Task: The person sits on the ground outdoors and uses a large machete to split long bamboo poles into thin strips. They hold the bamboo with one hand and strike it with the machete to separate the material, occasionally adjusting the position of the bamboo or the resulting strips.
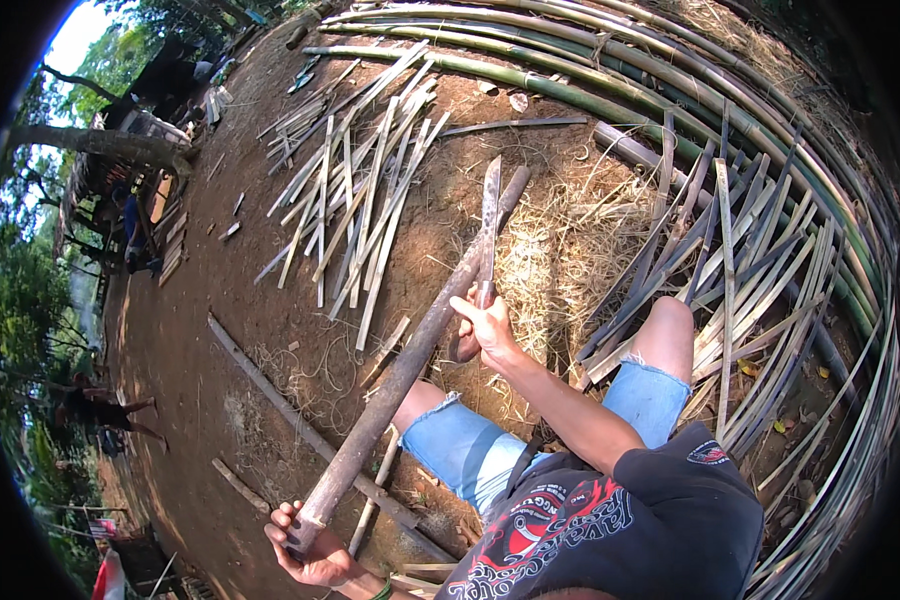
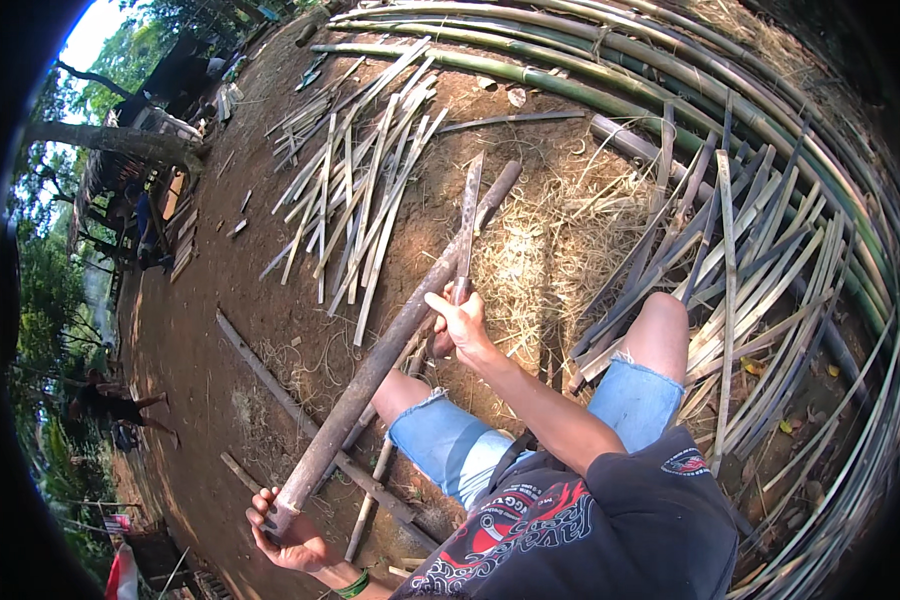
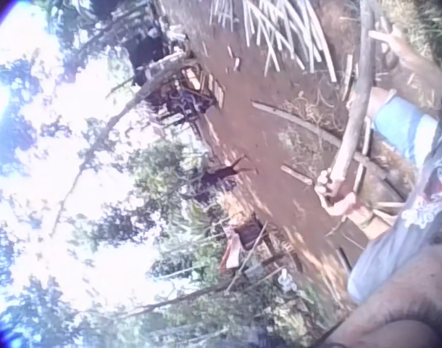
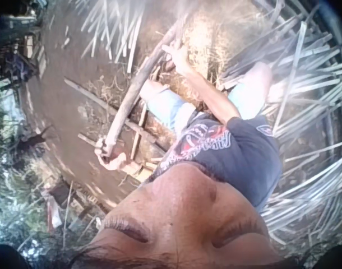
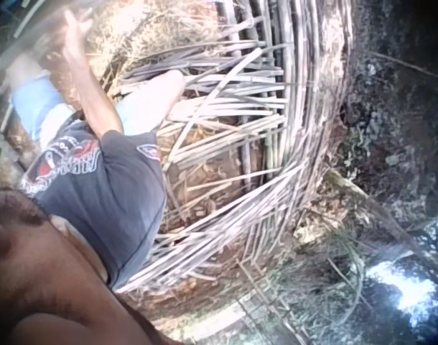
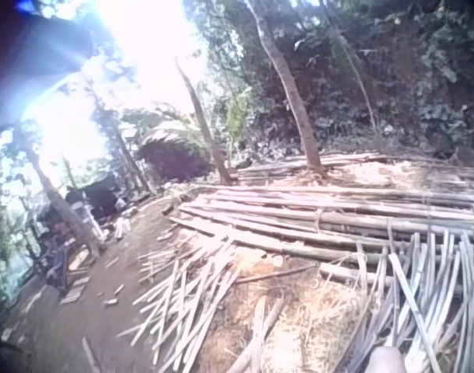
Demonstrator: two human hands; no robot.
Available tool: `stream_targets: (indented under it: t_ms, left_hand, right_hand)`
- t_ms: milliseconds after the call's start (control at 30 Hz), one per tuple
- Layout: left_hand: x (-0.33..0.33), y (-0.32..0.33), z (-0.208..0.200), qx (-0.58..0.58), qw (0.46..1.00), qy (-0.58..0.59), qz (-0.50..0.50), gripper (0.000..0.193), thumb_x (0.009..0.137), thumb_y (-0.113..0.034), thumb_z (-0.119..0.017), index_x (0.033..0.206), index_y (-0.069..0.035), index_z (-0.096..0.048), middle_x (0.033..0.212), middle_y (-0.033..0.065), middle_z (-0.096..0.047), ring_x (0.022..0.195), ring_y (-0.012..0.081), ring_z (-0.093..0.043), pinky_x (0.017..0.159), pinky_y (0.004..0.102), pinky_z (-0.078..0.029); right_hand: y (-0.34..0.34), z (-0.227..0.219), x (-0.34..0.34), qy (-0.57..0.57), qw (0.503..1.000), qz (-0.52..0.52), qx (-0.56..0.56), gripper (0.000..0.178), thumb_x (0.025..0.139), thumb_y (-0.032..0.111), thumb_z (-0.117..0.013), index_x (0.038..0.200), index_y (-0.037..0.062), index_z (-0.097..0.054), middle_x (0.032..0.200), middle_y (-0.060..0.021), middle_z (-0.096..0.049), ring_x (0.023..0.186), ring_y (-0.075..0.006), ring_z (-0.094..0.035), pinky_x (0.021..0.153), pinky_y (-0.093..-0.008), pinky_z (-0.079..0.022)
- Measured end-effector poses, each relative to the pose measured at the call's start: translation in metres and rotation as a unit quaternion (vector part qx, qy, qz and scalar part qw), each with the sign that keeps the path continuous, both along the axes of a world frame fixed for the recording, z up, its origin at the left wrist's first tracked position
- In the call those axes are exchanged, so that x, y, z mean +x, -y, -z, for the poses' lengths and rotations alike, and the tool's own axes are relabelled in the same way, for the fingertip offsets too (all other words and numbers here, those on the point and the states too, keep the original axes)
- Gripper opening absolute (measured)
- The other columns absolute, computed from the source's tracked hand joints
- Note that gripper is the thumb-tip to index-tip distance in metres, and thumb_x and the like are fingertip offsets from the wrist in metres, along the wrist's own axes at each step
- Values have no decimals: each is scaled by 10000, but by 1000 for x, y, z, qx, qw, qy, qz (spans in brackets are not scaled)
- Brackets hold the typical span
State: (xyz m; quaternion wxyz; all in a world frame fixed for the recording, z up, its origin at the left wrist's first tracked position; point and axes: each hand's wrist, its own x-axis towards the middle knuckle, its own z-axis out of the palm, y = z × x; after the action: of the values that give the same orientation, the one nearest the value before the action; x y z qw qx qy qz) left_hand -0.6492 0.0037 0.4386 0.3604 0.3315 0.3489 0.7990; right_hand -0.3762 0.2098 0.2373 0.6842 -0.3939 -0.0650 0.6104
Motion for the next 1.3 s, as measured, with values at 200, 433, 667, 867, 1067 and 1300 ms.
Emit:
stream_targets:
  t_ms: [200,433,667,867,1067,1300]
  left_hand:
    - [-55,30,54,-320,909,-136,230,790,813,-161,-727,1460,87,-349,1387,243,-507,1210,326,-580,1051,472,-454]
    - [-20,-40,46,-459,692,-286,478,318,900,-220,-733,1087,21,-646,910,73,-710,835,126,-658,784,291,-521]
    - [29,-48,94,-434,751,-299,398,233,940,-274,-695,914,-70,-587,643,-23,-578,527,57,-528,485,198,-405]
    - [85,-16,146,-460,718,-337,399,267,911,-301,-722,881,-55,-624,652,-12,-597,543,50,-531,485,200,-410]
    - [99,-2,181,-396,665,-549,317,341,823,-314,-795,808,-1,-662,613,112,-624,564,139,-590,544,338,-455]
    - [93,5,191,-406,702,-452,371,308,764,-249,-863,821,-13,-674,672,51,-660,565,105,-558,545,291,-440]
  right_hand:
    - [-21,-23,61,46,995,41,72,329,794,32,-788,965,76,-511,763,8,-548,495,-80,-533,440,-226,-459]
    - [-34,-56,115,134,976,58,162,311,819,45,-778,995,88,-525,797,18,-560,520,-59,-531,474,-215,-476]
    - [-27,-59,172,311,942,74,99,303,903,269,-735,983,63,-528,702,25,-517,482,-64,-509,454,-224,-446]
    - [34,17,194,434,898,48,-58,359,939,376,-674,877,45,-549,613,39,-449,472,-95,-500,440,-277,-403]
    - [113,52,191,347,921,34,-174,422,949,417,-660,884,8,-578,610,18,-437,408,-110,-507,365,-279,-382]
    - [153,47,194,309,939,39,-147,412,976,394,-623,1032,-14,-619,814,-85,-643,443,-100,-518,397,-264,-423]
